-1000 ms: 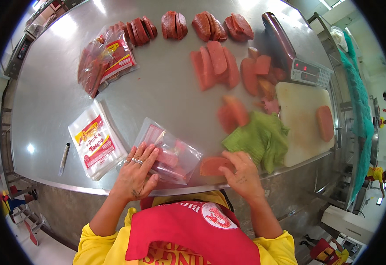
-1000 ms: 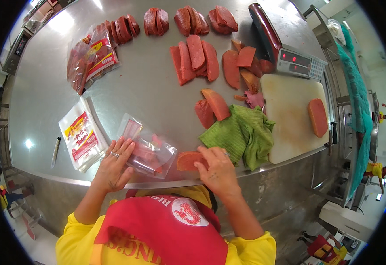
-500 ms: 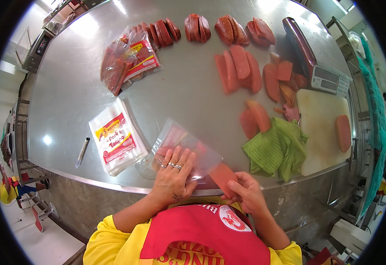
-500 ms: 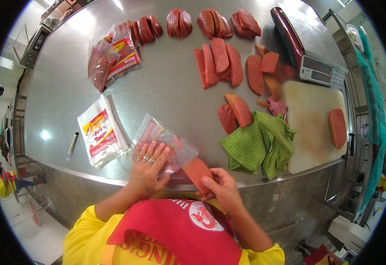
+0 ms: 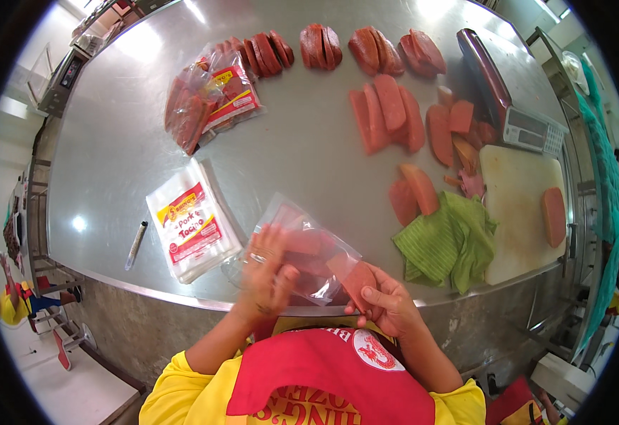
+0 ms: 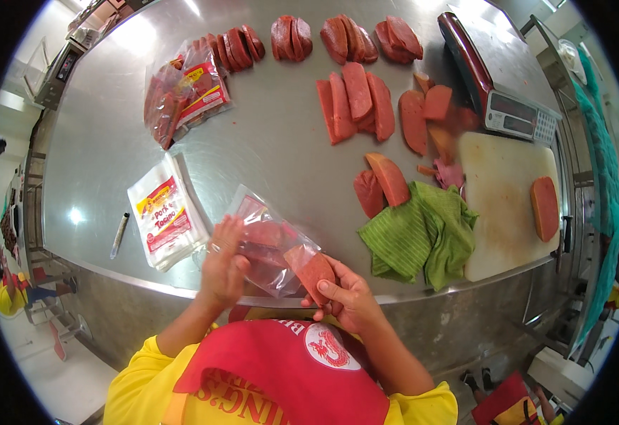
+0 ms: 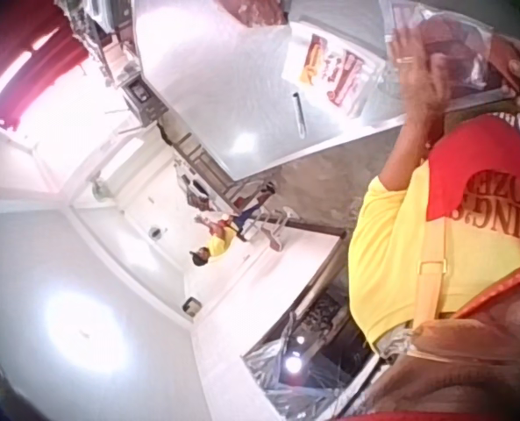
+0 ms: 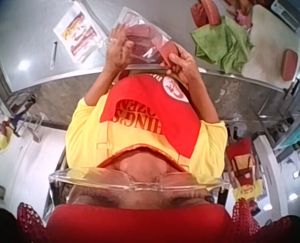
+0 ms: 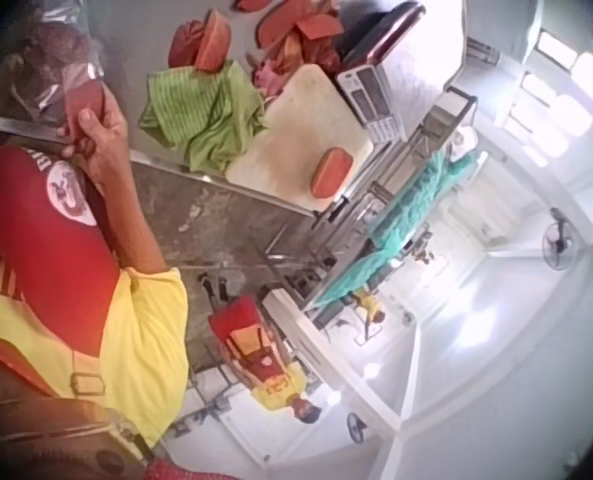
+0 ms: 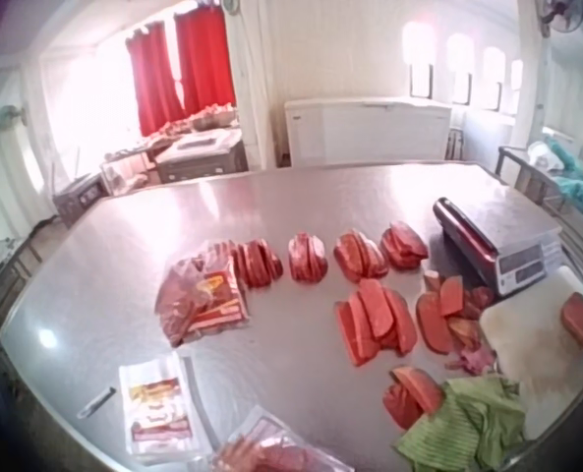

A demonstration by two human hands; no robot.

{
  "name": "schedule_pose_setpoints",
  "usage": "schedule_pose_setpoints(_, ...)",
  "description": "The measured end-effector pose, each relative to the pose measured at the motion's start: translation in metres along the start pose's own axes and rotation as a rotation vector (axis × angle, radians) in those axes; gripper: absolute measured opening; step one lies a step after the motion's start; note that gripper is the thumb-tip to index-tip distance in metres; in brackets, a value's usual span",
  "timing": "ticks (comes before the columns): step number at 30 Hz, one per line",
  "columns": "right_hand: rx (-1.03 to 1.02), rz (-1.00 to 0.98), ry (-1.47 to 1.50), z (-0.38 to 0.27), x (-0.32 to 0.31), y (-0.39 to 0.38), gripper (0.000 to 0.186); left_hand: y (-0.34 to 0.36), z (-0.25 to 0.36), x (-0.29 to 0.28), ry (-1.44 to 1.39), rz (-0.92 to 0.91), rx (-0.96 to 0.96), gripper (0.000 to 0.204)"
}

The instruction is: The person slices a large block of processed meat into thin slices on a cutting board, weighs portions on a digital scale, and places them into plastic bags. The person also wipes the cutting board with a cloth and labels the bags with a marker.

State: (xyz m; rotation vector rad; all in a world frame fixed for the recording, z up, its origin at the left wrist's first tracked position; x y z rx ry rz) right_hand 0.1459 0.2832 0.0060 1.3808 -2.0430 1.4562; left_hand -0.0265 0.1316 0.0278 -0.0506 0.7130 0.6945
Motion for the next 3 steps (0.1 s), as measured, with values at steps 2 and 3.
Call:
schedule_pose_setpoints(2, 0.057, -0.049, -0.031, 0.002, 0.0, 0.004, 0.066, -0.001, -0.023, -0.008, -0.164, 0.043, -0.198, 0.044)
schedule_pose_setpoints(3, 0.084, -0.074, -0.047, 0.003, 0.0, 0.011, 0.068, -0.005, -0.034, -0.009, -0.341, -0.072, -0.403, 0.058)
Point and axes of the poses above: each hand's wrist, its own y-axis towards the middle knuckle, its own x-axis out of the palm, z = x × y, the point moved 3 cm from there along y, towards the middle knuckle, and after that the axes turned 7 degrees about -y, right-handed, at the moved point
